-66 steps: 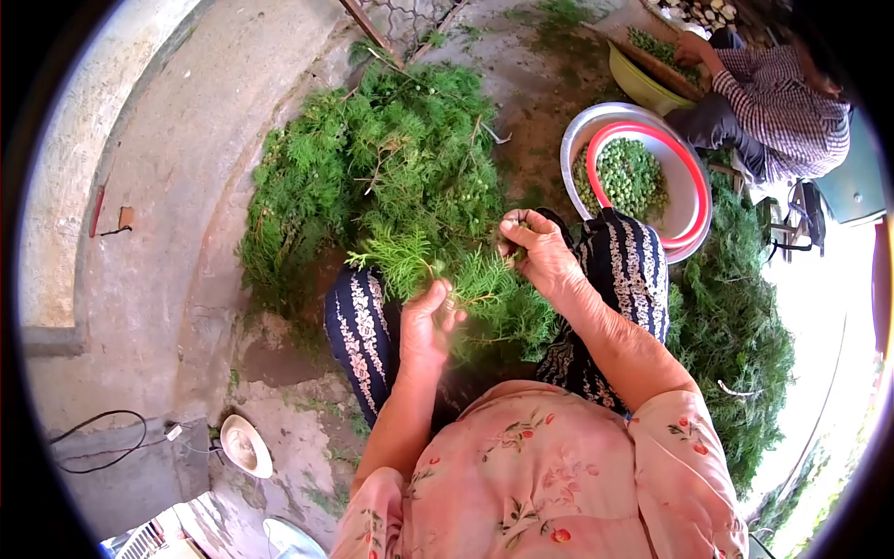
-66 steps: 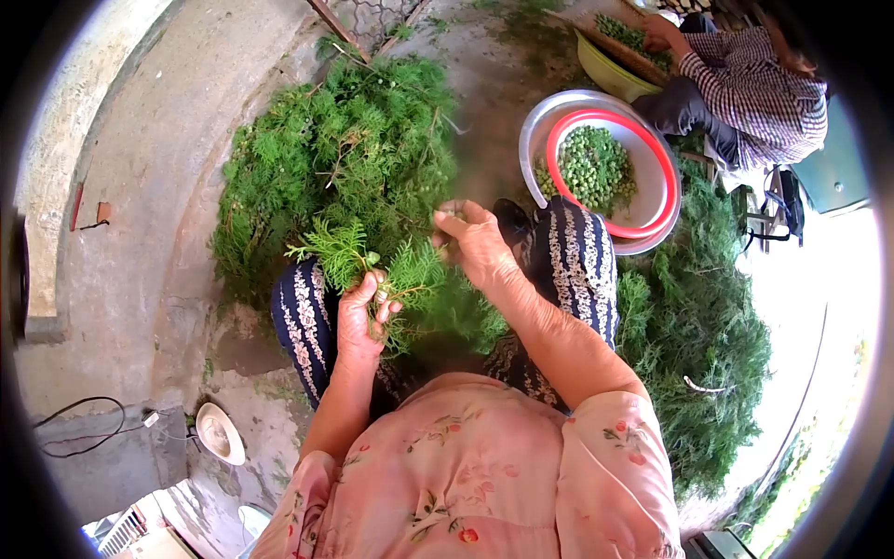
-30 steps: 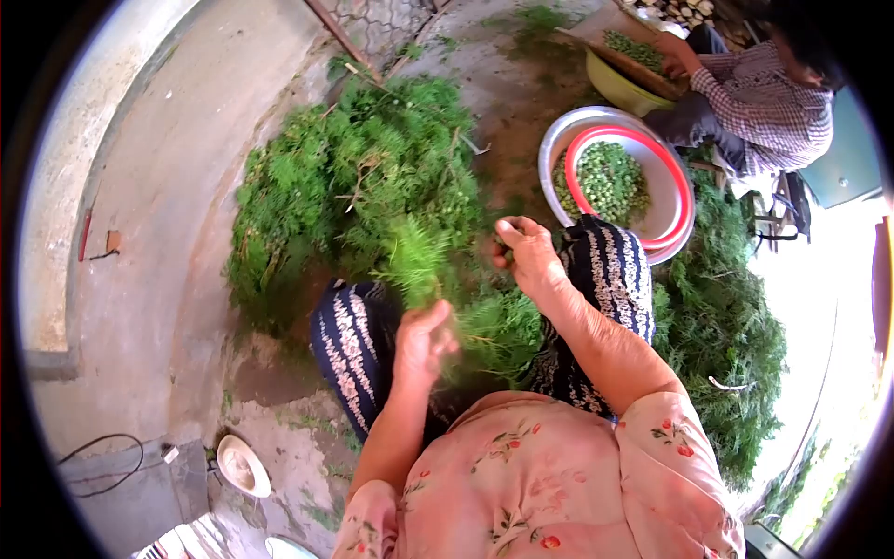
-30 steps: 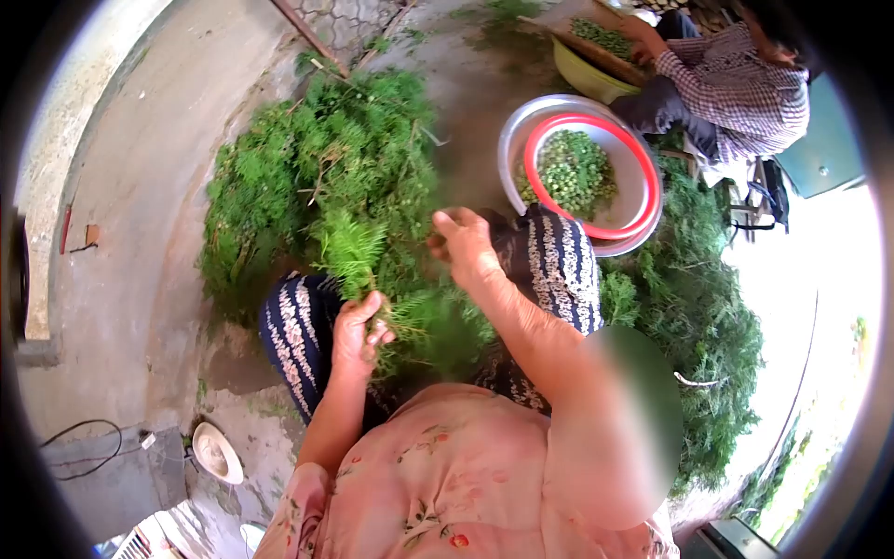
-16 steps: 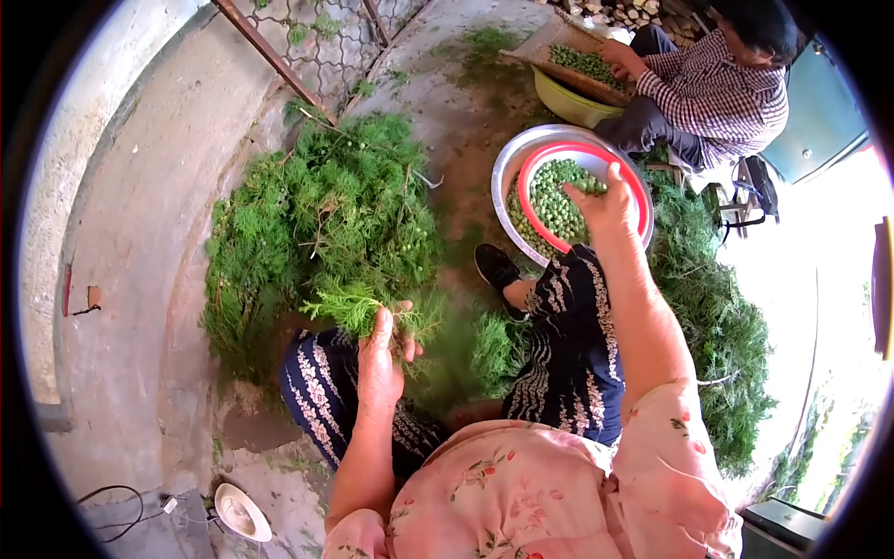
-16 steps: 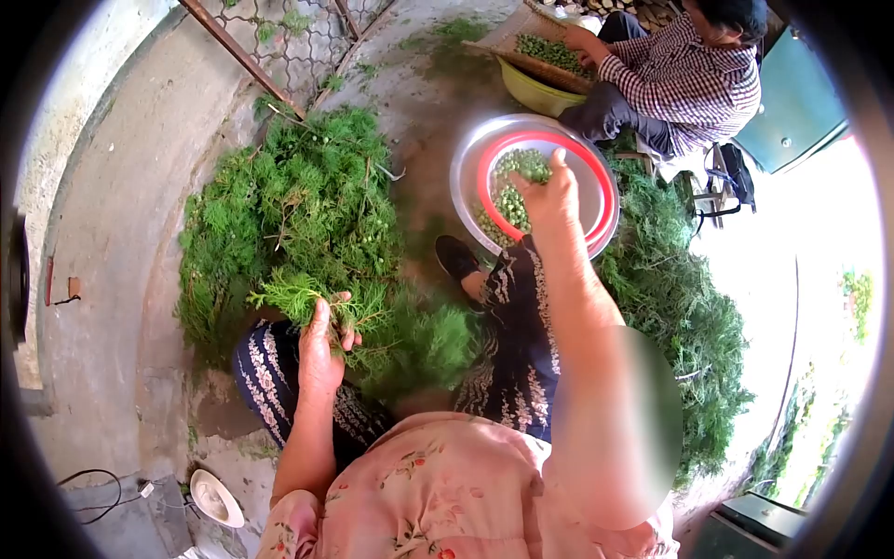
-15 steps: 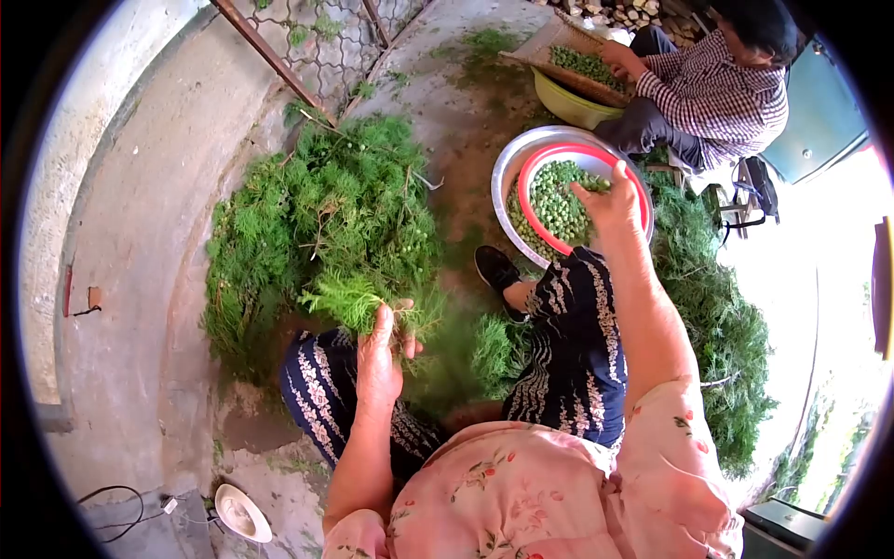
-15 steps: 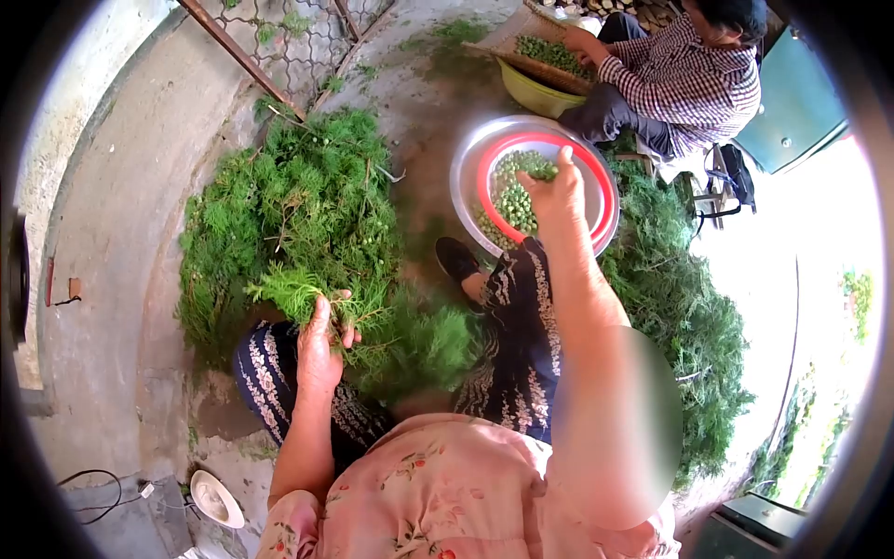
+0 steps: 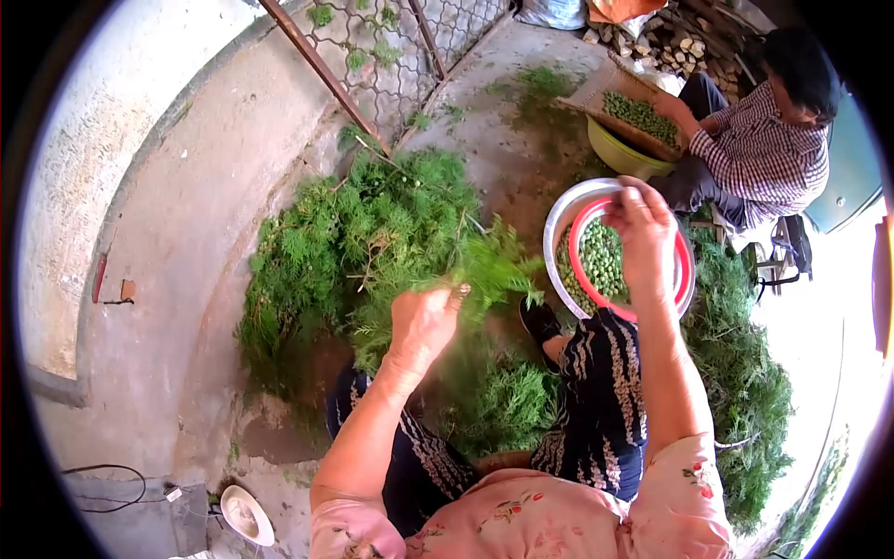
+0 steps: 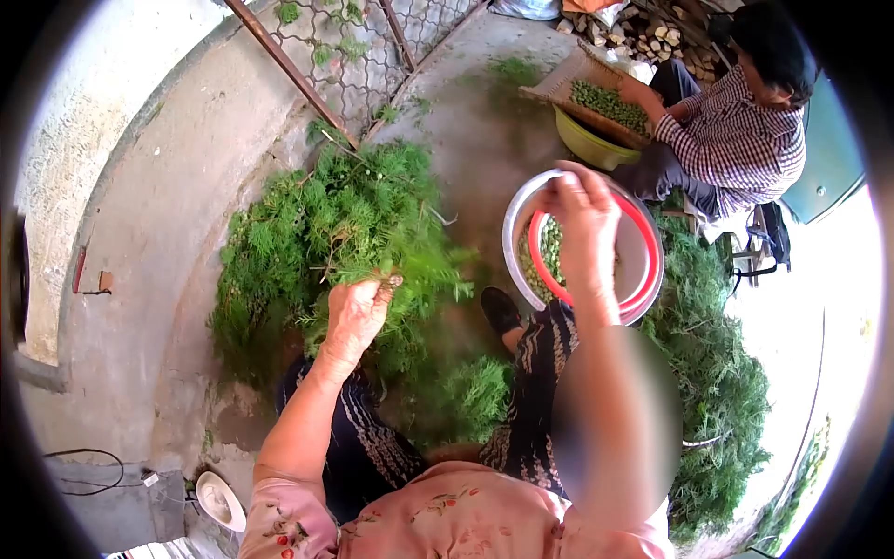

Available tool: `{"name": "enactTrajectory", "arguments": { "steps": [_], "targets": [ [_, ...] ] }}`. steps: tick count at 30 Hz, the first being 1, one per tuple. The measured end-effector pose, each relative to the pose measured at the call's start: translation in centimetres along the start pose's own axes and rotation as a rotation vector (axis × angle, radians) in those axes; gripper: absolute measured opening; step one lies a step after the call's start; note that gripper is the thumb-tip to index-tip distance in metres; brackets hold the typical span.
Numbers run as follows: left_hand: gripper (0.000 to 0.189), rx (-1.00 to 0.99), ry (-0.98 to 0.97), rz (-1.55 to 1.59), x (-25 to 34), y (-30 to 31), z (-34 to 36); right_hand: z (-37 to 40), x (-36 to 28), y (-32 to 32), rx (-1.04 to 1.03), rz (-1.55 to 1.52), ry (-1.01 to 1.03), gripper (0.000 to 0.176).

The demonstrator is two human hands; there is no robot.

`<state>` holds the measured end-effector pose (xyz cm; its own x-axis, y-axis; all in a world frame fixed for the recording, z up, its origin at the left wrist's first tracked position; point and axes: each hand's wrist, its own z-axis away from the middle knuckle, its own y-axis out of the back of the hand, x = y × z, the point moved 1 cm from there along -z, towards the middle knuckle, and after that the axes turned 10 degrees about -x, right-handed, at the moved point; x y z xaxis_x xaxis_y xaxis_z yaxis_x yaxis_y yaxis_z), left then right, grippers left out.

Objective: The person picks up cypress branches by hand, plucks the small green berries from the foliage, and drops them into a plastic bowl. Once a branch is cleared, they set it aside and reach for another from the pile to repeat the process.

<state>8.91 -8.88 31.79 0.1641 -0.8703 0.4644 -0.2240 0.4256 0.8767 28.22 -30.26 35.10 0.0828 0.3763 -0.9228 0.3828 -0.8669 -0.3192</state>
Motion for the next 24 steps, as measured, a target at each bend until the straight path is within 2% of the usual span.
{"name": "enactTrajectory", "arguments": {
  "steps": [1,2,3,5,7,9,10,13,14,15,17,18,22,24],
  "targets": [
    [0.012,-0.016,-0.019,-0.091,0.1,0.2,-0.5,0.3,-0.4,-2.5,-0.097,0.065,0.000,0.017],
    [0.011,0.167,-0.192,-0.058,-0.6,-0.5,-0.8,0.7,0.0,-4.4,-0.211,0.171,-0.068,0.018],
    [0.012,0.131,-0.199,-0.101,-1.0,-0.6,-1.2,1.1,0.5,-6.1,-0.326,0.279,-0.139,0.020],
    [0.016,0.060,-0.206,-0.178,-1.7,-0.9,-1.7,1.8,1.3,-9.1,-0.683,0.797,0.183,0.030],
    [0.013,0.072,-0.214,-0.137,-2.1,-0.7,-1.9,2.8,4.0,-11.2,-0.838,0.819,0.346,0.041],
    [0.011,0.056,-0.188,-0.157,-3.1,-0.8,-1.9,3.8,6.5,-12.3,-0.995,0.819,0.281,0.047],
    [0.010,0.012,-0.160,-0.153,-3.4,-0.7,-1.8,4.3,7.4,-12.7,-0.985,0.796,0.317,0.043],
    [0.008,-0.059,-0.090,-0.111,-3.7,-0.3,-1.8,4.5,7.5,-13.0,-0.971,0.983,0.176,0.028],
    [0.007,-0.045,-0.070,-0.077,-3.8,-0.4,-1.8,4.3,8.1,-12.9,-0.898,0.982,0.268,0.020],
    [0.006,-0.029,-0.051,-0.042,-3.8,-0.4,-1.9,4.0,8.3,-12.9,-0.823,0.973,0.317,0.019],
    [0.003,-0.072,0.016,-0.064,-3.4,-0.2,-2.3,3.5,7.8,-12.8,-0.743,0.812,0.145,0.020],
    [0.002,-0.092,0.051,-0.077,-3.2,-0.2,-2.5,3.4,7.8,-12.7,-0.738,0.803,0.135,0.021],
    [0.004,-0.036,-0.060,-0.027,-2.6,-0.4,-3.1,3.1,8.0,-11.5,-0.706,0.834,0.108,0.021],
    [0.006,-0.089,-0.032,-0.037,-2.3,-0.9,-3.2,2.9,7.9,-10.7,-0.701,0.823,0.048,0.019]
  ]
}}
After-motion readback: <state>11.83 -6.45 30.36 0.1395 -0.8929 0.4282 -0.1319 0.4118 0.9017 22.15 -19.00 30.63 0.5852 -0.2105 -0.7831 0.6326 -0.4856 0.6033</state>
